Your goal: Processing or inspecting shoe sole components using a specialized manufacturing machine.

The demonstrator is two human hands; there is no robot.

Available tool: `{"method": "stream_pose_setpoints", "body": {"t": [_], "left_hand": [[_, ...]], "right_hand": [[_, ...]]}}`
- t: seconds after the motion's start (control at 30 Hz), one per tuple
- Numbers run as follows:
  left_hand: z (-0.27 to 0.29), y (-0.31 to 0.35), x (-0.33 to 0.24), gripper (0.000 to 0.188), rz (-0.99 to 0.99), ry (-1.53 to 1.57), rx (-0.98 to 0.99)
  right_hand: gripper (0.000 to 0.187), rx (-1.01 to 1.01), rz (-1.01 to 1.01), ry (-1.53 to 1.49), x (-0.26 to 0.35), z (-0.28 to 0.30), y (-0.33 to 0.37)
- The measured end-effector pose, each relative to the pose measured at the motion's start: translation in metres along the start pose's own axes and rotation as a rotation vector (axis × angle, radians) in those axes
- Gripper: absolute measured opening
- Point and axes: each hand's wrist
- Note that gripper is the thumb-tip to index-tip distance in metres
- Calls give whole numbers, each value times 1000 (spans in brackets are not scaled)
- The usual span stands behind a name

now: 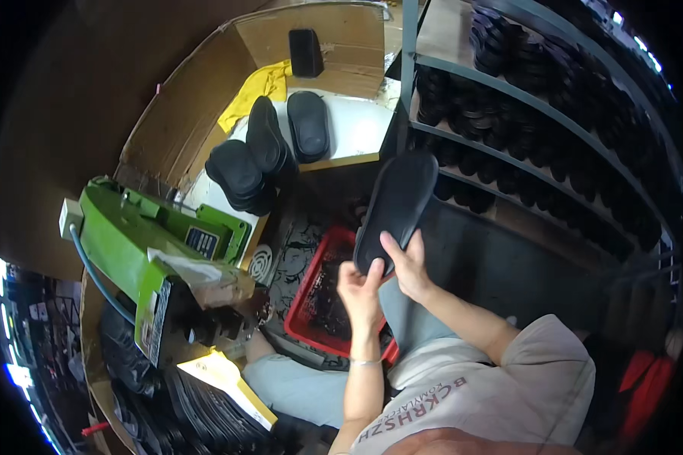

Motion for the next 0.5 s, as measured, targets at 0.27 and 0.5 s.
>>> {"method": "stream_pose_setpoints", "body": {"t": [0.27, 0.5], "left_hand": [[37, 46, -31, 30, -18, -141, -71], [188, 149, -177, 32, -592, -1655, -815]], "right_hand": [[62, -189, 57, 984, -10, 26, -233], [52, -115, -46, 1332, -54, 35, -266]]}}
Point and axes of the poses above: each hand's wrist, its own y-axis away from the middle knuckle, its own z-axis out of the back of the hand, x = y × z, and after that the axes turned 11 degrees about x, right-handed
